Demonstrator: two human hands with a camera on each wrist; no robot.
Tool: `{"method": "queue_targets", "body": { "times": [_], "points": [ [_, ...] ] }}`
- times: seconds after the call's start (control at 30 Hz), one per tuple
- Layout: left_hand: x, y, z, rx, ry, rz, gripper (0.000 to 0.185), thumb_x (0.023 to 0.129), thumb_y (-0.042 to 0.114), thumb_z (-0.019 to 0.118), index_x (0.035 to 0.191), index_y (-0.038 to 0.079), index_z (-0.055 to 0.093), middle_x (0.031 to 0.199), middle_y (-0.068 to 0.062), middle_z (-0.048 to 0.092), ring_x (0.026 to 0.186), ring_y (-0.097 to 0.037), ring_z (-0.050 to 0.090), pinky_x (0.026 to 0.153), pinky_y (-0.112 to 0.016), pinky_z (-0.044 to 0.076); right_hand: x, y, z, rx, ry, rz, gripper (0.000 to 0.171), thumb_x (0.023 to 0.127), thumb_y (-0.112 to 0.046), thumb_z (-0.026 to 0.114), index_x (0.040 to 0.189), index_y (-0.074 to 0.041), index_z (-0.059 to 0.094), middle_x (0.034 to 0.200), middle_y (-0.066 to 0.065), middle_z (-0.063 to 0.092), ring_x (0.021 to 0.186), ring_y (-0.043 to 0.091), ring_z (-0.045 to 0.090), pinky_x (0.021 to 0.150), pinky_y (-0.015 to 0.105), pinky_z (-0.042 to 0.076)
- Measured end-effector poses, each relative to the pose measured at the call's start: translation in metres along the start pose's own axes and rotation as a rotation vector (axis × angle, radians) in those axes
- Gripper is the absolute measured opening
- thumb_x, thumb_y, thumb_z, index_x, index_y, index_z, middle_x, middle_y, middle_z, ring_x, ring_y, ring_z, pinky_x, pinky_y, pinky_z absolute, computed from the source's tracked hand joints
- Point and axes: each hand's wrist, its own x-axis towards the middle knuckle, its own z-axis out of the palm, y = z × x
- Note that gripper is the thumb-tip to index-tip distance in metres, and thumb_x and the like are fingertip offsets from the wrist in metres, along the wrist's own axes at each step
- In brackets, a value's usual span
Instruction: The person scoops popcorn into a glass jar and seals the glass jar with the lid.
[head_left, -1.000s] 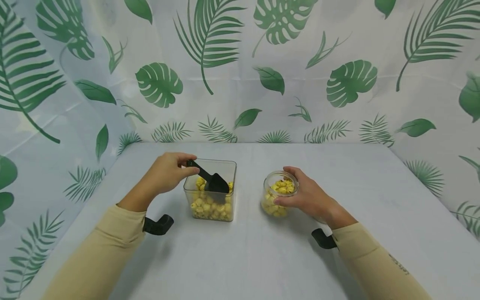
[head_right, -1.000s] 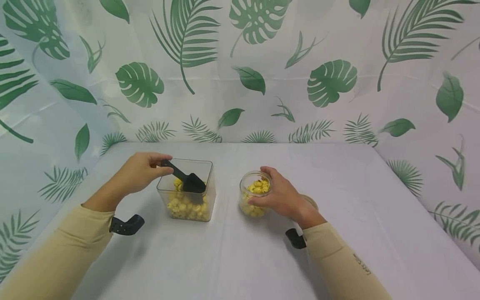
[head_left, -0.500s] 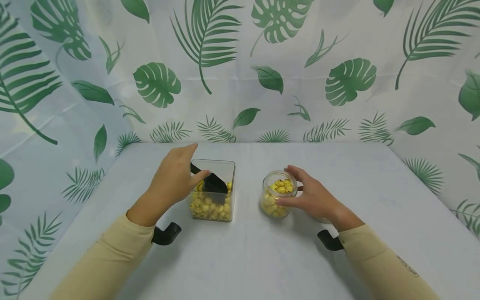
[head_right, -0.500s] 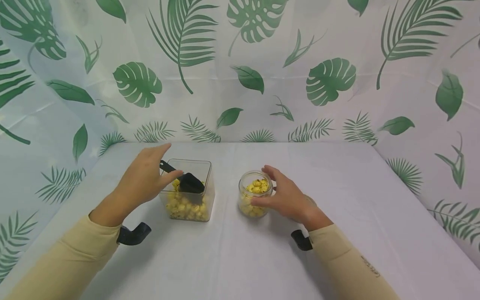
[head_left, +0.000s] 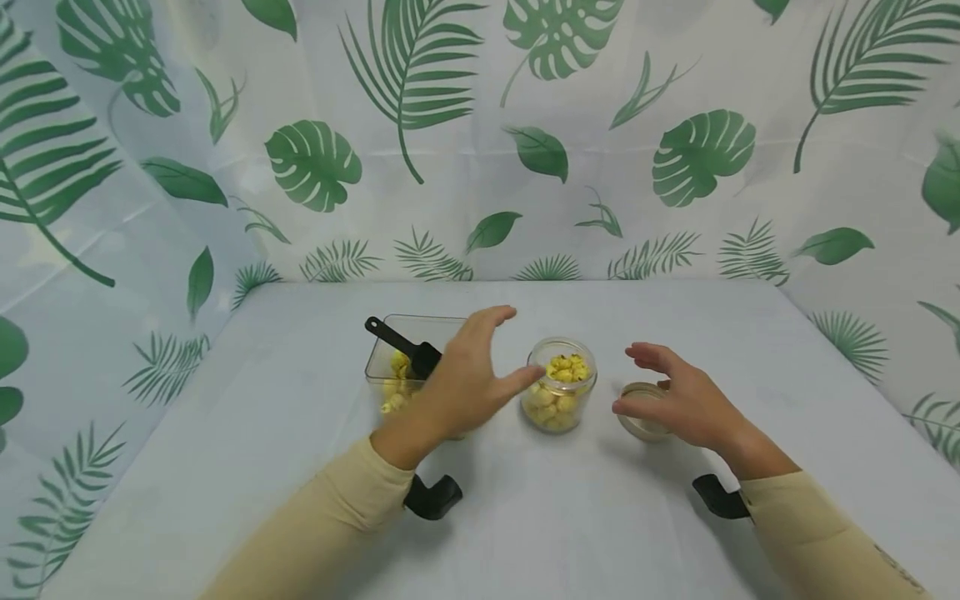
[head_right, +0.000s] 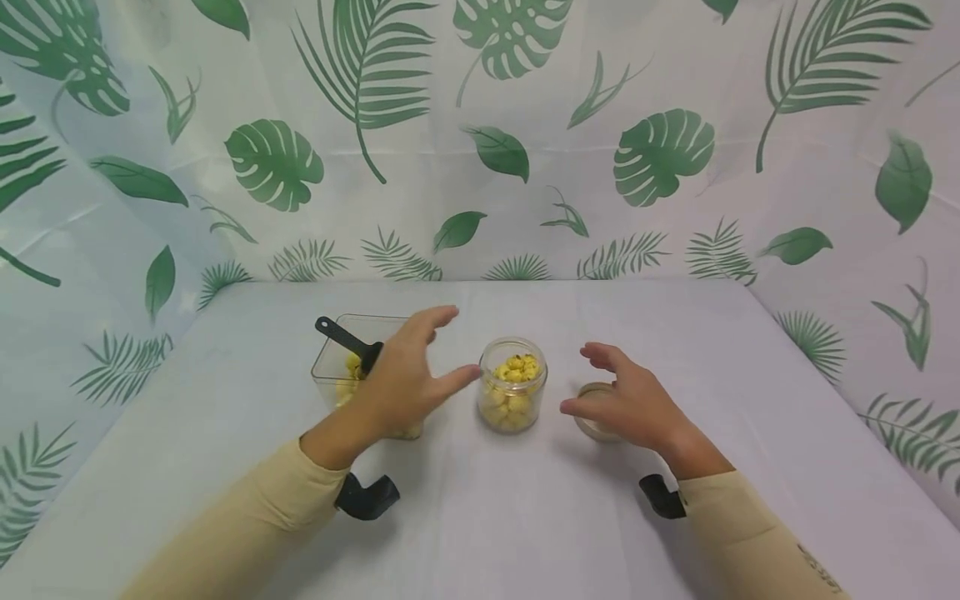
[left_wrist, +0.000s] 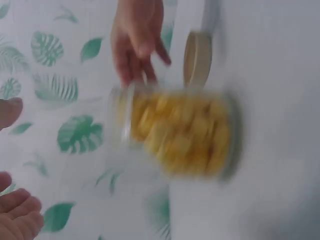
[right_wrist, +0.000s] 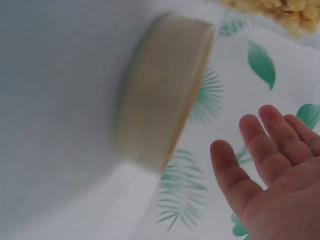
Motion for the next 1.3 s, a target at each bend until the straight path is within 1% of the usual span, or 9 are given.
{"method": "queue_targets", "body": {
  "times": [0.1,0.23,0.33,0.5,0.63,0.83,1.0,1.13,1.3],
  "points": [
    [0.004,0.008,0.026,-0.122,-0.026,-0.081,0.082,0.089,0.034,0.080,0.149,-0.002,0.038,0.149,-0.017,0.043,0.138,-0.028,0.040,0.111,-0.042,0.035,-0.005,0.010,-0.003,-0.039,-0.001,0.027,0.087,0.085,-0.042,0.081,0.149,0.000,0.038,0.146,0.023,0.046,0.132,0.042,0.043,0.102,0.060,0.037],
    [0.010,0.003,0.052,-0.186,-0.031,-0.181,0.090,0.083,0.036,0.085,0.150,0.000,0.037,0.149,-0.015,0.043,0.137,-0.027,0.042,0.110,-0.041,0.037,-0.008,0.022,-0.006,-0.093,-0.008,0.062,0.095,0.082,-0.046,0.082,0.149,0.003,0.036,0.145,0.024,0.046,0.129,0.045,0.043,0.099,0.064,0.037],
    [0.013,-0.006,0.065,-0.207,-0.038,-0.225,0.095,0.079,0.035,0.088,0.150,0.000,0.035,0.148,-0.015,0.042,0.136,-0.028,0.043,0.109,-0.040,0.037,-0.009,0.030,-0.007,-0.122,-0.029,0.090,0.102,0.079,-0.047,0.084,0.149,0.007,0.034,0.145,0.026,0.045,0.129,0.047,0.042,0.099,0.065,0.036],
    [0.014,-0.018,0.079,-0.278,-0.043,-0.286,0.101,0.075,0.034,0.091,0.152,0.002,0.034,0.148,-0.014,0.043,0.135,-0.028,0.042,0.110,-0.043,0.036,-0.007,0.039,-0.007,-0.163,-0.117,0.130,0.116,0.071,-0.051,0.088,0.147,0.013,0.030,0.144,0.033,0.042,0.128,0.050,0.041,0.100,0.066,0.036],
    [0.014,-0.024,0.086,-0.328,-0.028,-0.289,0.100,0.075,0.029,0.091,0.152,0.002,0.033,0.147,-0.015,0.043,0.134,-0.028,0.043,0.111,-0.044,0.035,-0.005,0.043,-0.005,-0.203,-0.167,0.126,0.118,0.068,-0.050,0.091,0.145,0.016,0.031,0.143,0.035,0.043,0.128,0.049,0.044,0.102,0.064,0.036],
    [0.014,-0.028,0.092,-0.385,-0.026,-0.266,0.098,0.076,0.024,0.090,0.152,0.001,0.031,0.147,-0.016,0.041,0.134,-0.028,0.042,0.112,-0.041,0.033,-0.005,0.039,-0.004,-0.265,-0.151,0.073,0.106,0.073,-0.043,0.088,0.142,0.017,0.035,0.142,0.036,0.043,0.129,0.051,0.042,0.102,0.063,0.036],
    [0.014,-0.030,0.093,-0.378,-0.024,-0.270,0.099,0.076,0.024,0.090,0.152,0.000,0.031,0.147,-0.016,0.041,0.134,-0.029,0.043,0.112,-0.041,0.033,-0.002,0.018,-0.004,-0.266,-0.123,-0.009,0.099,0.076,-0.038,0.086,0.142,0.017,0.037,0.141,0.035,0.045,0.127,0.049,0.045,0.101,0.062,0.038],
    [0.014,-0.030,0.094,-0.370,-0.017,-0.271,0.100,0.075,0.022,0.091,0.152,-0.001,0.031,0.147,-0.016,0.041,0.134,-0.029,0.043,0.112,-0.041,0.034,-0.002,-0.003,-0.005,-0.274,-0.114,-0.049,0.096,0.076,-0.032,0.087,0.143,0.015,0.037,0.140,0.033,0.046,0.125,0.046,0.049,0.099,0.060,0.041],
    [0.014,-0.032,0.095,-0.365,-0.020,-0.266,0.100,0.076,0.022,0.091,0.152,-0.001,0.031,0.147,-0.016,0.041,0.134,-0.029,0.044,0.111,-0.042,0.035,-0.001,-0.021,-0.015,-0.246,-0.073,-0.111,0.092,0.077,-0.024,0.087,0.145,0.012,0.037,0.140,0.029,0.048,0.121,0.042,0.052,0.097,0.059,0.044]
  ]
}}
